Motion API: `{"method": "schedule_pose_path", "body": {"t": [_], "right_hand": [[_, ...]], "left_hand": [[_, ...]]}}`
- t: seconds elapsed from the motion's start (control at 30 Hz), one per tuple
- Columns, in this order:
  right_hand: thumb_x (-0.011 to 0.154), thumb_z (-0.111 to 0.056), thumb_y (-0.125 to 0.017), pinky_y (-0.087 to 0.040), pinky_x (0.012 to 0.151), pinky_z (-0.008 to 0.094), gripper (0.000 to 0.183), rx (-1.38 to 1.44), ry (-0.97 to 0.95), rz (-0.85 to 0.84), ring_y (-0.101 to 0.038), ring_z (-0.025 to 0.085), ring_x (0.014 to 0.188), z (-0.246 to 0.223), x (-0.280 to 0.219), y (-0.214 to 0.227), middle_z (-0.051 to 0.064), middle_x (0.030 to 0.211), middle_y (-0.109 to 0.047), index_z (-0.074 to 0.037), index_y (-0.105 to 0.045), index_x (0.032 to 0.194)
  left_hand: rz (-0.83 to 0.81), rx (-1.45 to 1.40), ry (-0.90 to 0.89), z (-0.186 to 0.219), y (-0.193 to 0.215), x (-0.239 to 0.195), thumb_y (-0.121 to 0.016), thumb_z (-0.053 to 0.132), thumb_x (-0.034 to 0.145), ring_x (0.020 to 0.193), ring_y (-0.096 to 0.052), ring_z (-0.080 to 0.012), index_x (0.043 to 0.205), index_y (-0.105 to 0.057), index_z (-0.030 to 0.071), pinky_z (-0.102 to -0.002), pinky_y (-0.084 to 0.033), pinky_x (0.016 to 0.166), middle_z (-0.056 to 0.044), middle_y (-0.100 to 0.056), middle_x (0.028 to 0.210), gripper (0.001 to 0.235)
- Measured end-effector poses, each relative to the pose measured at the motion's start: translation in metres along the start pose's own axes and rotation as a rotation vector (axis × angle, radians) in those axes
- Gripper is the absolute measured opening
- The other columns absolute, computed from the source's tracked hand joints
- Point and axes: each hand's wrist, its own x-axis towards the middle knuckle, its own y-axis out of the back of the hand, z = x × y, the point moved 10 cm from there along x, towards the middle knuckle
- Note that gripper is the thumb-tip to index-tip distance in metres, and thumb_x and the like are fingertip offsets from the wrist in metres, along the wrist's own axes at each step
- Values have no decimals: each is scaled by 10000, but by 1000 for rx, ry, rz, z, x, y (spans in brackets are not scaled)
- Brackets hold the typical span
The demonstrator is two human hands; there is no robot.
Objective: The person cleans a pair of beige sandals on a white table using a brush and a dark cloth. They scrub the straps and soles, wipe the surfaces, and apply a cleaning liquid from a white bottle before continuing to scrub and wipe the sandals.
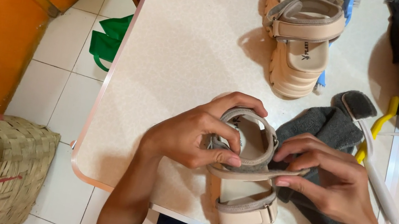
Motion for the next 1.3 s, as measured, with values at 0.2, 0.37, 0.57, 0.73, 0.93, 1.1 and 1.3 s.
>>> {"method": "schedule_pose_path", "body": {"t": [0.2,0.37,0.57,0.73,0.93,1.1,1.3], "right_hand": [[754,-75,-804,-556,805,329,148,13,-17,35,-700,244,853,7,1,-1,130,870,-721,-13,-670,769],[720,-98,-851,-501,816,292,204,-79,-73,120,-659,199,863,27,-3,1,116,921,-681,-15,-710,842],[765,-146,-855,-476,829,294,516,-230,80,214,-547,199,852,3,-4,-6,140,1080,-611,-5,-602,1193],[904,17,-682,-516,791,320,148,-147,150,257,-628,262,836,-14,-2,-12,166,932,-666,44,-599,1024],[969,-35,-597,-520,850,363,162,-235,251,207,-657,277,911,-18,-6,-13,154,1000,-679,38,-661,1099],[558,98,-319,-484,642,384,162,-203,361,491,-493,278,546,-15,-23,40,132,555,-477,37,-468,541],[556,108,-264,-156,463,276,189,18,196,463,-210,126,443,25,-25,50,44,473,-247,-66,-246,486]], "left_hand": [[-11,8,-3,0,-2,-1,-725,223,946,1428,-449,-309,877,-744,84,-468,-368,1228,-148,-467,1450,157],[-7,24,-7,4,-2,0,-695,225,958,1423,-452,-325,867,-724,70,-484,-363,1224,-164,-463,1446,182],[0,182,-29,12,-7,1,-762,393,860,1470,-385,-388,913,-718,62,-547,-324,1221,-202,-426,1506,337],[26,382,-59,26,-14,1,-622,363,965,1517,-314,-458,987,-729,21,-621,-305,1246,-215,-380,1541,359],[24,331,-55,37,-11,5,-664,242,967,1465,-404,-444,1008,-696,-14,-586,-364,1229,-209,-462,1475,262],[241,533,26,58,29,0,-630,21,985,1389,-500,-388,1189,-682,42,-509,-442,1193,-189,-536,1402,212],[-312,644,91,4,-30,46,-566,-159,701,1514,-335,-379,1267,-750,262,-552,-300,1204,-113,-452,1570,729]]}}
